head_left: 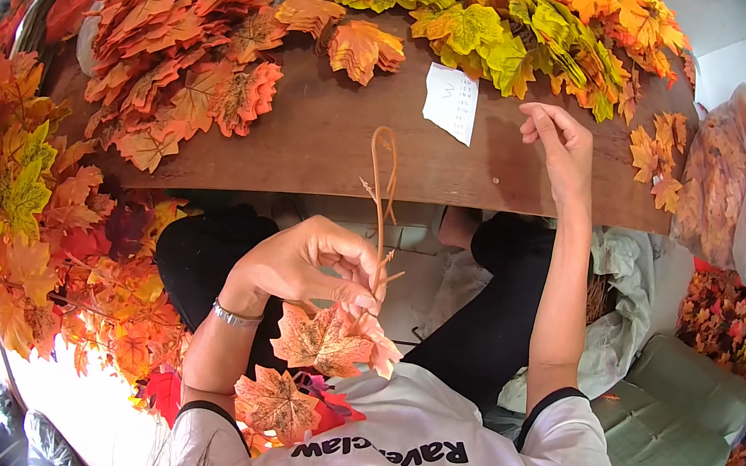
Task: Attaching artificial autumn leaves of various colors to a brown wire stem to create a garland.
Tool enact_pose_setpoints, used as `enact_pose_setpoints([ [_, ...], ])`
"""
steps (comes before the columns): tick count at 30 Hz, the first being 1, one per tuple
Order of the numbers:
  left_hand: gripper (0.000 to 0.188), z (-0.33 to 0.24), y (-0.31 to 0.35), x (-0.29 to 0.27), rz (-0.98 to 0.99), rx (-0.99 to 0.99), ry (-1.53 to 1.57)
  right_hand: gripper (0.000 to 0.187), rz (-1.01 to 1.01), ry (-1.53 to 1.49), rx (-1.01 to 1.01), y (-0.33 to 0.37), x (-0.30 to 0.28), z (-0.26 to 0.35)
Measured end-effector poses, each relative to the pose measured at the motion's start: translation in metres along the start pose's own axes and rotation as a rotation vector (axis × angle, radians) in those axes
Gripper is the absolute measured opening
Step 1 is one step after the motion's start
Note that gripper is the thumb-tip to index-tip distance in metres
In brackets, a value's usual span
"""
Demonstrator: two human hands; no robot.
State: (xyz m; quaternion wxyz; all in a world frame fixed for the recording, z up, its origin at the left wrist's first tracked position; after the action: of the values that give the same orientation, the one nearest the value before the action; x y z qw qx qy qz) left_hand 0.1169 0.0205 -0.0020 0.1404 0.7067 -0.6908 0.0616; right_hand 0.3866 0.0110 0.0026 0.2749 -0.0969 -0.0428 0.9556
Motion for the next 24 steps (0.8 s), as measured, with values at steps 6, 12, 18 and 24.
enact_pose_setpoints([
  [6, 0.009, -0.008, -0.006, 0.005, -0.007, 0.053, -0.008, 0.018, -0.035, 0.059, -0.007, 0.006, -0.009, -0.004],
  [12, 0.009, -0.014, -0.002, 0.005, -0.078, 0.074, 0.029, 0.018, 0.013, 0.0, -0.107, 0.0, -0.02, 0.016],
  [18, 0.009, -0.017, -0.007, 0.01, -0.072, 0.06, -0.015, 0.019, -0.155, 0.204, -0.223, -0.078, -0.084, 0.051],
  [24, 0.009, -0.016, -0.003, 0.006, -0.097, 0.075, -0.004, 0.019, -0.159, 0.452, -0.347, -0.121, -0.082, 0.073],
])
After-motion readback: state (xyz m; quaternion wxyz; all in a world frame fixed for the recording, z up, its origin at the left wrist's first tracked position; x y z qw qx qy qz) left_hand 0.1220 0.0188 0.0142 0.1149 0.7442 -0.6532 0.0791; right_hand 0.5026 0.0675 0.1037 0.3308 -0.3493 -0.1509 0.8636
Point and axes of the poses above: each hand's wrist, its own y-axis away from the middle knuckle, its own x-axis out of the palm, z = x × y, the point moved 9 cm from there along -y, towards the middle knuckle, and after that the axes turned 9 degrees about -y, right-handed, at the moved point
